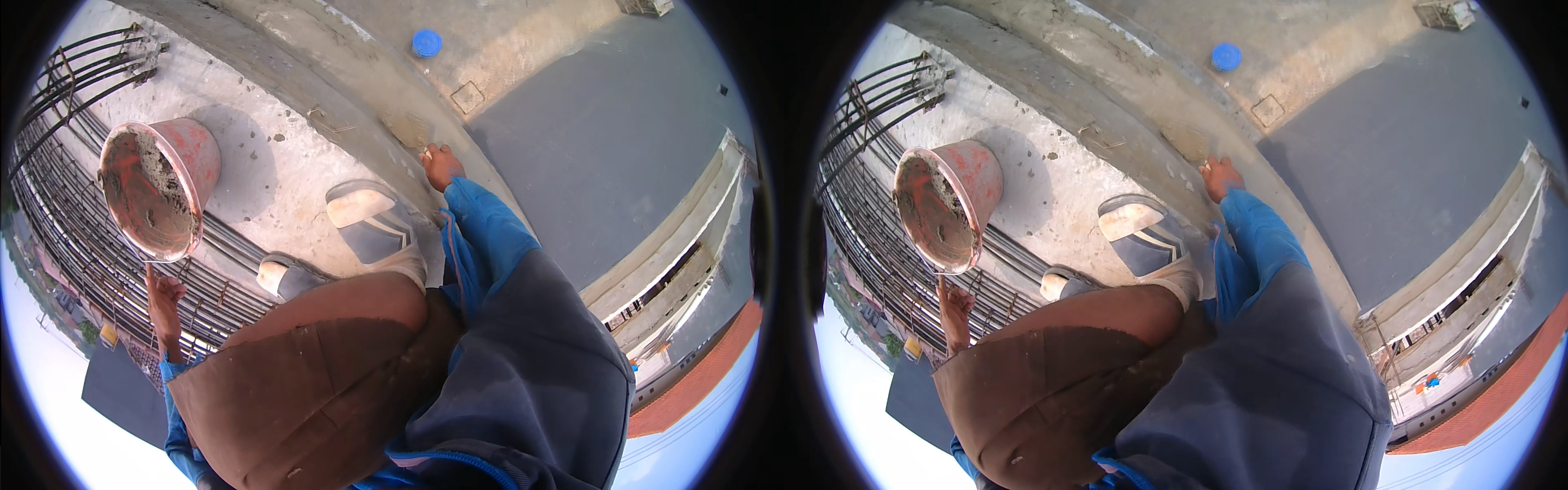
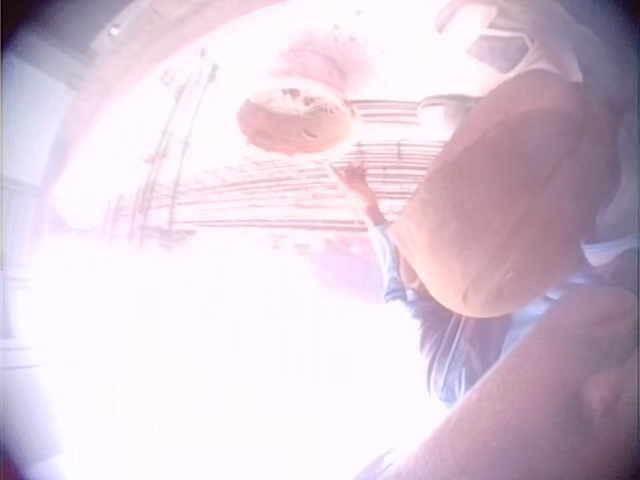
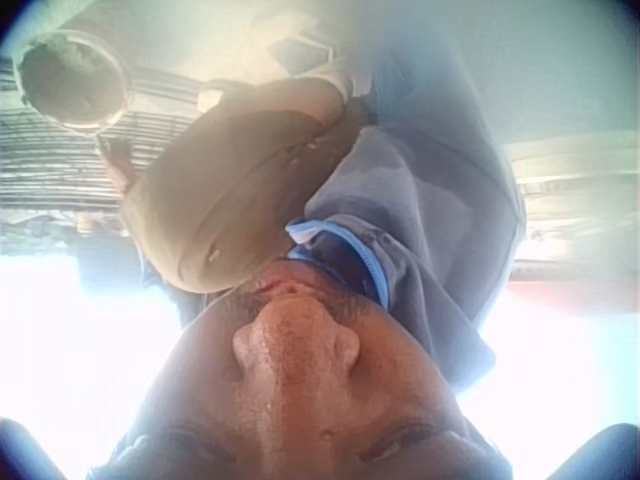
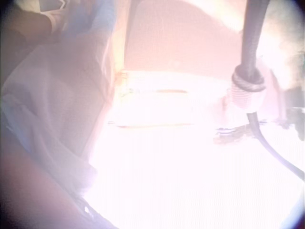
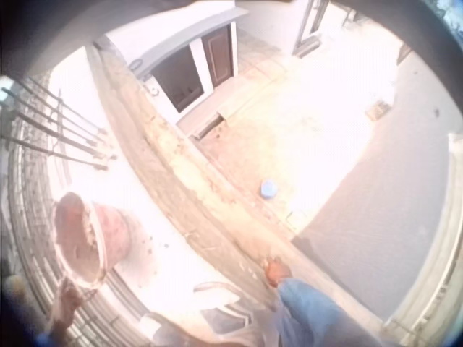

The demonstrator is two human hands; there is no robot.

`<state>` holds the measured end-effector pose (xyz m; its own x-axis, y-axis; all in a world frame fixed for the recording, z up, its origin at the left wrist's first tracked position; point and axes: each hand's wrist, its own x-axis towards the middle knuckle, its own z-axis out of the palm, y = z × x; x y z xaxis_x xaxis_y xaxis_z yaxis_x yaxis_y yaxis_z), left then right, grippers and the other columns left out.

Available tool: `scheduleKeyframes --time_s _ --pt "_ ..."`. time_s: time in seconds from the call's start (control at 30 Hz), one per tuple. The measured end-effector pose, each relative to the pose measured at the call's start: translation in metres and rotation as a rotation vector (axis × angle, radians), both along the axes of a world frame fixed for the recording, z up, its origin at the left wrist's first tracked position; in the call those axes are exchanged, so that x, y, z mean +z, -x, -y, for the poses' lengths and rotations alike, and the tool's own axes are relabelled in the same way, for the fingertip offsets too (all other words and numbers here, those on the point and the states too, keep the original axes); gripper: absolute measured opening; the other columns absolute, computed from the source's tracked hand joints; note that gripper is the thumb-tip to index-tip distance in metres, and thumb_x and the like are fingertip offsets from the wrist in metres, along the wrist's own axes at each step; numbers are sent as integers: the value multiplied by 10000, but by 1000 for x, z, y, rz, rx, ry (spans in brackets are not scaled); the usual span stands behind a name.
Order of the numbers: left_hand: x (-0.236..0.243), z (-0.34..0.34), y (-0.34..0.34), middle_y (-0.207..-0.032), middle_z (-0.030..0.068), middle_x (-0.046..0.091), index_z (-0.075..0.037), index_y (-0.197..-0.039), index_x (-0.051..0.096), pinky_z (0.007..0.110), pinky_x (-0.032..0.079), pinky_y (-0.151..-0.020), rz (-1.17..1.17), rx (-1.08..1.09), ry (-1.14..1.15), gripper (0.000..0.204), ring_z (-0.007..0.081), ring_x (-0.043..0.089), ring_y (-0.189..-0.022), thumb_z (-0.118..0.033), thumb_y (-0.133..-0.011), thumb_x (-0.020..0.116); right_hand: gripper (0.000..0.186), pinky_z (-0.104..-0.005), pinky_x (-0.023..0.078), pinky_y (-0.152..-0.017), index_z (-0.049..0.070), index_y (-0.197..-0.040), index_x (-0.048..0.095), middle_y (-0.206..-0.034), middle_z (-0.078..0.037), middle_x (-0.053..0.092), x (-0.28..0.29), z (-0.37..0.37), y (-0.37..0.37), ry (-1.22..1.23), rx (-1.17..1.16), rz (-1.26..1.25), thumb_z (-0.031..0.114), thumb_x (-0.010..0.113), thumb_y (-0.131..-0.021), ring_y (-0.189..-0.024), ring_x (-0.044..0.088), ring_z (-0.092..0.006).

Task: The person scoops cement from a bucket using a trowel and applies it to a concrete ledge. They repeatedly smooth the surface along the edge of the ledge.

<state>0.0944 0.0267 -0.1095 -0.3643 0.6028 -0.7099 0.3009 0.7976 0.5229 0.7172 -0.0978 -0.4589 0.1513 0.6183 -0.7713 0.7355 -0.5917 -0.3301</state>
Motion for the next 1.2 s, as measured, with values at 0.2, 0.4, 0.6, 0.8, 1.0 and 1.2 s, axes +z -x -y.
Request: scheduleKeyframes --time_s 0.2,0.4,0.6,0.8,1.0,1.2 --pt "-5 7 5 -969 10 608 -127 -1717 238 322 525 -845 21 5 13 721 140 624 -852 -566 -1156 350 419 -567 538 -979 94 -1352 587 -1282 -267 598 5 -3 10 36 60 -9 413 524 -1086 -1156 650 -475" --pt "-7 -1 4 -973 6 618 -122 -1716 239 319 526 -840 22 18 -1 714 128 623 -847 -556 -1159 349 425 -565 530 -969 83 -1351 589 -1254 -279 621 -11 2 10 36 -7 22 411 517 -1092 -1128 651 -495" --pt "-15 3 20 -963 14 639 -110 -1687 321 330 540 -840 12 17 31 735 146 647 -841 -594 -1137 394 471 -559 508 -1007 44 -1334 612 -1218 -295 671 -27 -43 -20 -112 43 -122 434 455 -1121 -1172 635 -495" --pt "-19 -1 13 -936 10 645 -96 -1668 349 330 537 -842 18 13 30 697 146 648 -843 -560 -1149 390 500 -554 482 -1061 52 -1360 621 -1309 -276 684 -55 -116 -25 7 234 -174 450 406 -1145 -1254 627 -473" --pt "-12 6 17 -1000 23 618 -136 -1718 235 334 543 -856 16 -8 25 693 143 636 -882 -537 -1165 347 439 -530 501 -1057 154 -1422 596 -1338 -247 687 -74 -48 -51 311 347 -91 447 412 -1152 -1267 635 -458" --pt "-15 10 19 -995 26 626 -132 -1669 326 343 548 -864 -27 -29 78 653 144 649 -891 -547 -1166 323 408 -523 502 -1069 148 -1394 610 -1294 -253 698 -70 53 -85 327 247 24 427 472 -1131 -1248 646 -458"
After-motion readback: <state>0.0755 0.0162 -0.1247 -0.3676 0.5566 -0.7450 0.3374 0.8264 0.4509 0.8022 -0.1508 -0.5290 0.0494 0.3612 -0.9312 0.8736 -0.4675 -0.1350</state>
